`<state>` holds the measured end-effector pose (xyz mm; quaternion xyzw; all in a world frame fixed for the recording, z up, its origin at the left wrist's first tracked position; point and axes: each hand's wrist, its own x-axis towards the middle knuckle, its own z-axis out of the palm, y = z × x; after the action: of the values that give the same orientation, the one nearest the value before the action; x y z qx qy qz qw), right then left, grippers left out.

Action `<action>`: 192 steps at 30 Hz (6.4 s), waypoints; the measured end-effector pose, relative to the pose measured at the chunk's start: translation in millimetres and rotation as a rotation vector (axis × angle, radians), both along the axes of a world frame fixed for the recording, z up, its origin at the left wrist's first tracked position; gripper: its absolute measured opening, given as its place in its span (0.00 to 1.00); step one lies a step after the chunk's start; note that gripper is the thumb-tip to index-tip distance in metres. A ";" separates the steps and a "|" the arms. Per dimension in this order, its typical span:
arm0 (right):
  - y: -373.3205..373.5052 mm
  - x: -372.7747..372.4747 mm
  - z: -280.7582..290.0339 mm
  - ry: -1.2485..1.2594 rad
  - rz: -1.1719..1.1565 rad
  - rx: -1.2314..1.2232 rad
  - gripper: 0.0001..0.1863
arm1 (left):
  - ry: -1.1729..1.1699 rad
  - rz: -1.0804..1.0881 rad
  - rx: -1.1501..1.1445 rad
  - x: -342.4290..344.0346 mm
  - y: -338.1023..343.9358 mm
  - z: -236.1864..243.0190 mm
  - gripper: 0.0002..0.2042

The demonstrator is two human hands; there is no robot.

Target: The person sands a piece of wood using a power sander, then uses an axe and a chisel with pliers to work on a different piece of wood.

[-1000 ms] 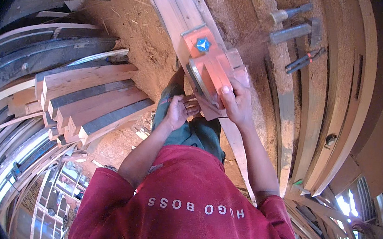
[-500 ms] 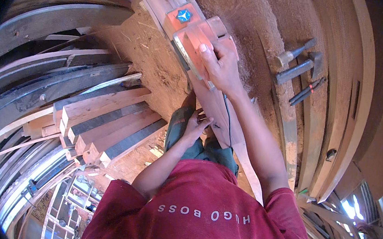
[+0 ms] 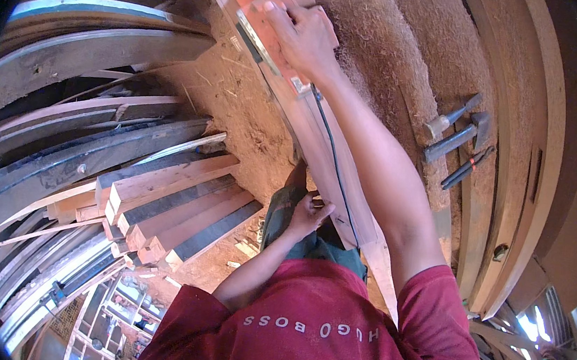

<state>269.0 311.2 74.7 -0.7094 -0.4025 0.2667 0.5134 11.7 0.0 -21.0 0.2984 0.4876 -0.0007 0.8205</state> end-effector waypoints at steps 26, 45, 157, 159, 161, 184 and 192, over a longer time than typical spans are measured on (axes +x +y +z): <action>-481.1 21.7 199.2 -0.028 -0.242 -0.675 0.20 | 0.500 0.081 0.397 10.5 -107.1 9.6 0.33; -843.9 -27.5 244.5 0.402 -1.015 -0.131 0.21 | -0.386 0.639 -0.065 85.8 -207.6 260.6 0.36; -621.6 -87.8 93.5 0.445 0.121 -0.496 0.27 | 0.383 -0.931 1.063 2.6 -47.1 18.2 0.40; -597.6 -84.5 97.9 0.454 0.105 -0.485 0.27 | 0.405 -0.973 1.008 6.3 -43.3 23.7 0.39; -566.1 -83.3 101.7 0.317 0.101 -0.430 0.26 | 0.435 -1.034 0.955 2.8 -40.2 23.4 0.38; -645.1 -99.0 92.6 0.285 0.162 -0.528 0.28 | 0.301 -0.884 1.050 -0.6 -39.7 19.0 0.43; -574.6 -91.5 94.0 0.340 0.127 -0.551 0.26 | 0.361 -1.060 1.002 -3.3 -28.2 18.2 0.27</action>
<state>177.5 -263.4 168.7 -0.7404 -0.2674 0.5116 0.3442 8.4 -28.1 -2.9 0.8261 0.3475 -0.2227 0.3836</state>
